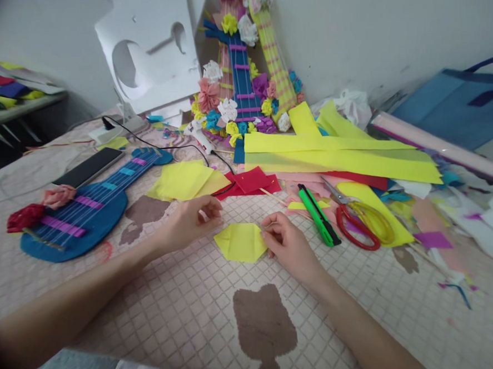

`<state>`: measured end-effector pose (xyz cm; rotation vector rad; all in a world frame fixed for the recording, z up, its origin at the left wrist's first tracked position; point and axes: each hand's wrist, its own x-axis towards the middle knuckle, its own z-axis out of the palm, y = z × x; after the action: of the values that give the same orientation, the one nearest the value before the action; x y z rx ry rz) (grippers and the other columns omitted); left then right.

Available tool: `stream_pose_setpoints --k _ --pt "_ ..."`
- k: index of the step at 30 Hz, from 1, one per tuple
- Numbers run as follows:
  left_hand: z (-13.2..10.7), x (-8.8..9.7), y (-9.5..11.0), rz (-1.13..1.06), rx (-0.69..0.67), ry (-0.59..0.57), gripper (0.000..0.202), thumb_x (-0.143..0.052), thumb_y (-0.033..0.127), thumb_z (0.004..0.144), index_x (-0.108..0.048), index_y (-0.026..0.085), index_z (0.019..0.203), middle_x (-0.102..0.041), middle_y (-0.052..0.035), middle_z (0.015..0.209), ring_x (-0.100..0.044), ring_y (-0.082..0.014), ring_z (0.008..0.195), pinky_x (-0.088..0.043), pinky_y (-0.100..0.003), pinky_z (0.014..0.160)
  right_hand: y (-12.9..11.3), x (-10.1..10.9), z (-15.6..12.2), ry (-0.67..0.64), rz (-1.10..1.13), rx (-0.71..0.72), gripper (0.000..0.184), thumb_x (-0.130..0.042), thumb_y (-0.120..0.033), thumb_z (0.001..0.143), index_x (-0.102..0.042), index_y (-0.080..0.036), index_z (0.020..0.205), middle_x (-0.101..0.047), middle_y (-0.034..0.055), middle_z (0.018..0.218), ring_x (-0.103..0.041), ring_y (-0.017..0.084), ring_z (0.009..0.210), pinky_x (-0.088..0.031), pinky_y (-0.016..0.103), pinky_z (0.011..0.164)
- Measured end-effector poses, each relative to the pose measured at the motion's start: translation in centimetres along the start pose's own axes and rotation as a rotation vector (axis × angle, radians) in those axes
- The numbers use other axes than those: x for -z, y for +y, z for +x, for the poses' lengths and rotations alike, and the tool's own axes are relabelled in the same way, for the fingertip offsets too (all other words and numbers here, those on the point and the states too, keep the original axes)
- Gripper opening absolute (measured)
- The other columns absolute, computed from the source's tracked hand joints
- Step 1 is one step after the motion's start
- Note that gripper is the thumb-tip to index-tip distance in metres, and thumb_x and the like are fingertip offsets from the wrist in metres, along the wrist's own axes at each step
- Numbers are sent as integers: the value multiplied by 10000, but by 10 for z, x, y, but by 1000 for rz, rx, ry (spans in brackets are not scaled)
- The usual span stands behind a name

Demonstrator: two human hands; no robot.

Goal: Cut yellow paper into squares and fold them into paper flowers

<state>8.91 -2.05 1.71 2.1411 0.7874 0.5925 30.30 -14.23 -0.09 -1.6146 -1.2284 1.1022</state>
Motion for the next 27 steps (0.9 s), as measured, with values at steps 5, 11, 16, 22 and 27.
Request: stream_pose_setpoints --k 5,11,16,22,27 --pt "-8 5 15 232 -390 -205 160 -658 214 726 -566 159 845 -582 -41 901 -538 -159 864 -433 -288 778 1 3 2 13 66 -42 217 -581 -356 792 -433 -234 893 -541 -68 604 -457 82 432 -304 215 402" --pt "-12 -11 14 500 -532 -145 197 -583 326 816 -521 157 896 -579 -62 948 -517 -184 875 -375 -323 786 0 7 3 30 151 -117 238 -608 -366 767 -446 -233 879 -505 -83 560 -415 66 369 -201 179 312" --pt "-12 -9 10 606 -703 -143 130 -442 243 913 -550 171 915 -618 -52 960 -529 -171 870 -346 -349 837 -1 7 2 29 184 -118 244 -614 -366 770 -443 -225 873 -499 -84 546 -391 59 356 -215 172 303" --pt "-11 -9 8 593 -689 -138 233 -383 241 942 -595 174 875 -635 -60 924 -545 -160 850 -354 -344 839 1 10 3 16 78 -82 237 -560 -426 815 -450 -232 897 -499 -72 562 -416 80 370 -261 195 314" --pt "-14 -12 4 546 -643 -136 210 -386 233 936 -584 166 913 -647 -64 923 -566 -161 854 -368 -338 834 0 17 -4 169 -258 85 230 -515 -449 847 -473 -230 902 -543 5 819 -483 93 481 -389 254 426"
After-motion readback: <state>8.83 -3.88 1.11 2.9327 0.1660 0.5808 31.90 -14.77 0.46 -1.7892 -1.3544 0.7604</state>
